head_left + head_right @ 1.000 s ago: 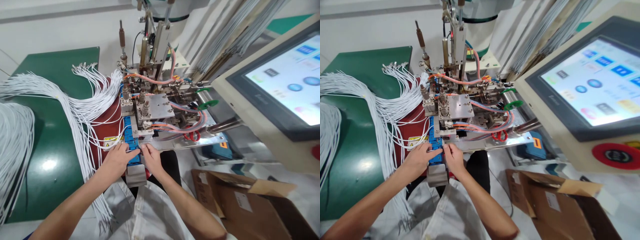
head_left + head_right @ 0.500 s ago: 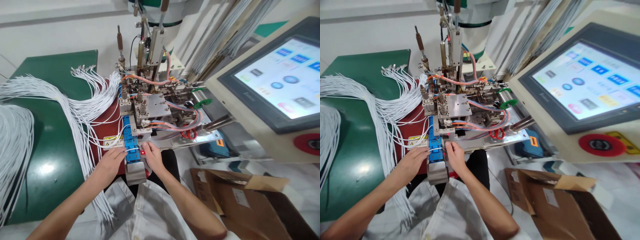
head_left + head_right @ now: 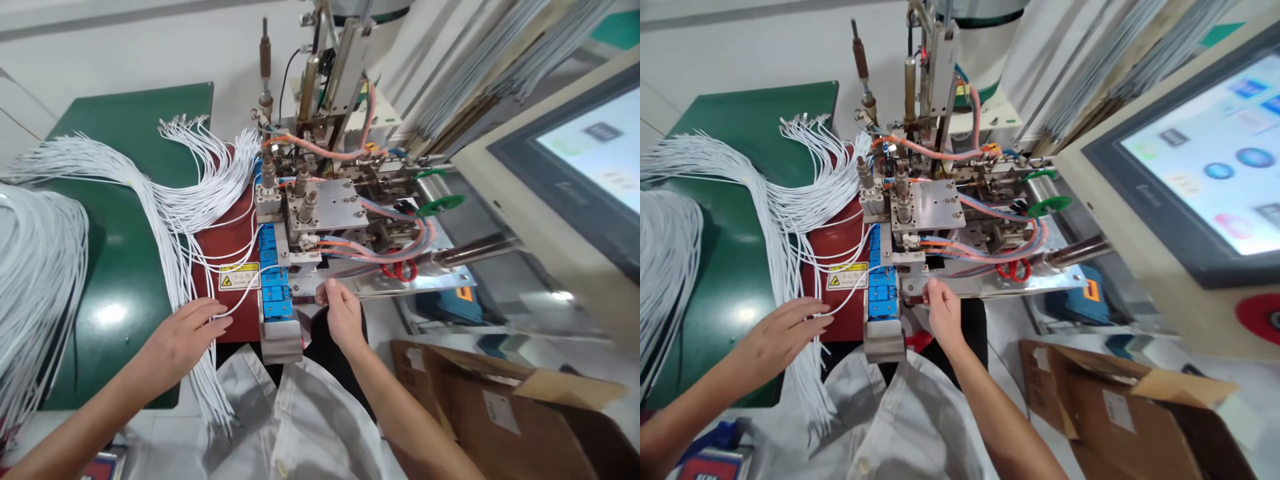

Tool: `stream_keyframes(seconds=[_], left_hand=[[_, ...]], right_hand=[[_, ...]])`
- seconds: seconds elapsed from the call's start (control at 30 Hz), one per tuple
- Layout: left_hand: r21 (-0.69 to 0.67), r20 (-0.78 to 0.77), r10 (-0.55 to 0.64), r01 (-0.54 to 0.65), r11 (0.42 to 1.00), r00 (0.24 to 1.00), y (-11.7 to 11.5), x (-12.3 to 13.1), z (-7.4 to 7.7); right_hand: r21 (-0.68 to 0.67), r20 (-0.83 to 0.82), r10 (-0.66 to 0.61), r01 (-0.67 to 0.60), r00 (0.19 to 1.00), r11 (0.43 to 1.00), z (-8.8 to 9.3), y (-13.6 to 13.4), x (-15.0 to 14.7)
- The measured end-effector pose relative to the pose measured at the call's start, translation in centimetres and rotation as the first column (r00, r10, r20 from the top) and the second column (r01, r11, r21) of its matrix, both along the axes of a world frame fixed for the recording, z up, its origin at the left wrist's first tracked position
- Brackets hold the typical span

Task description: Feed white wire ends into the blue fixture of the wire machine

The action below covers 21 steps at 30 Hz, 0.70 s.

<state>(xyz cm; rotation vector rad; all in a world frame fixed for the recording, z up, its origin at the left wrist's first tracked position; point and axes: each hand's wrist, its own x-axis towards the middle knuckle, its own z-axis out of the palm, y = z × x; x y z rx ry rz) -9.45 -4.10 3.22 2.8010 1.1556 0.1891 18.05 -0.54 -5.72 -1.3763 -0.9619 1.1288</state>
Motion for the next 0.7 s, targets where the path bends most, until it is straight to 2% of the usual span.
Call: stream_keyframes(seconds=[0.13,0.23,0.33,0.53,0.6,0.7], left_hand=[[-0.199,-0.108,-0.076,0.053,0.979,0.991,-0.4,-0.6,0.7],[-0.233,-0.163,-0.088,0.048,0.971,0.983,-0.3,0.0,0.7],[-0.251,-0.197,-0.094,0.042,0.967,0.976,0.3,1.0,1.4],[-0.383,-0.005,-0.206,0.188,0.904,0.979,1.8,2.6,3.5],[-0.349,0.037,-0.157,0.16,0.923,0.987,1.8,2.8,3.5],[-0.153,0.079,-0.008,0.02,0.988,0.997,1.2,2.8,2.8]], right_hand=[[-0.002,-0.023,0.005,-0.005,1.0,1.0,0.3,-0.3,0.1],[-0.01,-0.025,0.014,-0.014,1.0,1.0,0.8,-0.6,0.1],[-0.004,-0.011,0.037,-0.037,0.999,0.999,1.3,-0.9,0.2],[-0.017,0.021,0.072,-0.071,0.997,0.997,2.3,-1.7,0.3],[-0.014,0.022,0.094,-0.094,0.995,0.995,2.6,-2.1,0.4],[0.016,0.028,0.16,-0.16,0.987,0.987,3.2,-2.8,0.5]])
